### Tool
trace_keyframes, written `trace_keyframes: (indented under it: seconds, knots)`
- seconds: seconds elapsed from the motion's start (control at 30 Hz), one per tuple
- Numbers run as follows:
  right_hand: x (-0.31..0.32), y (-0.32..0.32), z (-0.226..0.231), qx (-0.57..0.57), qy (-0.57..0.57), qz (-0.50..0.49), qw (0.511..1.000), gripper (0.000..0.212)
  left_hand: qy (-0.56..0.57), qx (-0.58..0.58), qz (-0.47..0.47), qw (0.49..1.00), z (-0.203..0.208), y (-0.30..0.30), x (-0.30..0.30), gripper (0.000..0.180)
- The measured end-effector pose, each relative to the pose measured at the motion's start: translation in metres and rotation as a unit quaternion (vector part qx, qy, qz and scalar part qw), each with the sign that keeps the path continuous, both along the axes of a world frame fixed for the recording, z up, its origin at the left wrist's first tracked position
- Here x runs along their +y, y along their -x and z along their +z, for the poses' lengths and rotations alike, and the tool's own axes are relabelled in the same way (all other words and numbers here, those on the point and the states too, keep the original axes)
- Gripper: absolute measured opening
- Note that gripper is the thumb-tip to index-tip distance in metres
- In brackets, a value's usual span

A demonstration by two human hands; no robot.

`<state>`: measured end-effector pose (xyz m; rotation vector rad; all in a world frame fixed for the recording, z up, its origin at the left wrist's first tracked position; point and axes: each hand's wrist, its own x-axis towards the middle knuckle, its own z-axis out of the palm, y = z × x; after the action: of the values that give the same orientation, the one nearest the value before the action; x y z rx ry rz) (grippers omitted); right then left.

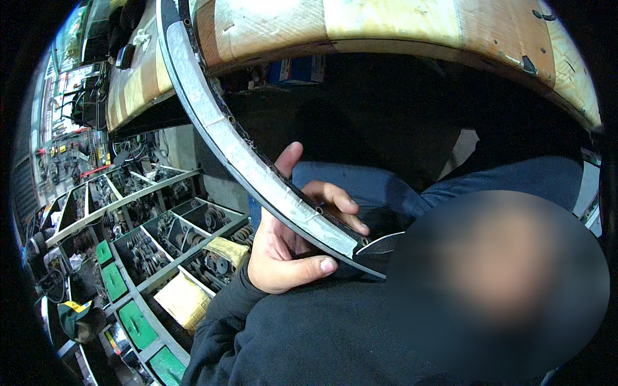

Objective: The person uses a folding knife to scrape and peel adhesive rim tape off a bicycle wheel rim. They rotate the rim and continue removing the tape along its length, occasionally pausing to inspect the blade or the rim surface.

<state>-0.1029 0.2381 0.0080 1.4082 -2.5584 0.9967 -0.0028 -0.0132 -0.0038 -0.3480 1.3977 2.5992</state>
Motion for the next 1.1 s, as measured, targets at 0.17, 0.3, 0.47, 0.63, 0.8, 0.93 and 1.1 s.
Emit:
trace_keyframes:
  seconds: [0.17,0.3,0.47,0.63,0.8,0.93,1.1]
  knots:
    - [0.001,0.001,0.004,-0.021,-0.014,0.025,0.999,0.033,0.003,0.007,-0.003,1.000,-0.002,0.001,0.001,0.119]
    - [0.007,0.001,0.012,-0.036,-0.056,0.088,0.994,0.053,0.009,0.014,-0.007,1.000,-0.002,0.002,0.001,0.119]
    - [0.008,-0.004,0.024,0.000,-0.111,0.093,0.989,0.051,0.009,0.026,-0.010,1.000,-0.005,0.002,-0.001,0.118]
    - [0.001,-0.008,0.015,0.066,-0.067,0.044,0.995,0.035,0.004,0.031,-0.005,0.999,-0.007,0.002,0.000,0.119]
    - [-0.001,-0.008,0.017,0.074,-0.078,0.038,0.993,0.025,0.016,0.016,0.032,0.999,-0.007,0.001,0.003,0.121]
    - [-0.003,-0.011,0.016,0.076,-0.077,0.009,0.994,0.019,0.021,0.004,0.047,0.999,-0.005,0.002,0.005,0.122]
    - [-0.002,-0.006,0.025,0.109,-0.098,0.067,0.987,0.036,0.029,-0.003,0.051,0.998,-0.004,0.002,0.006,0.122]
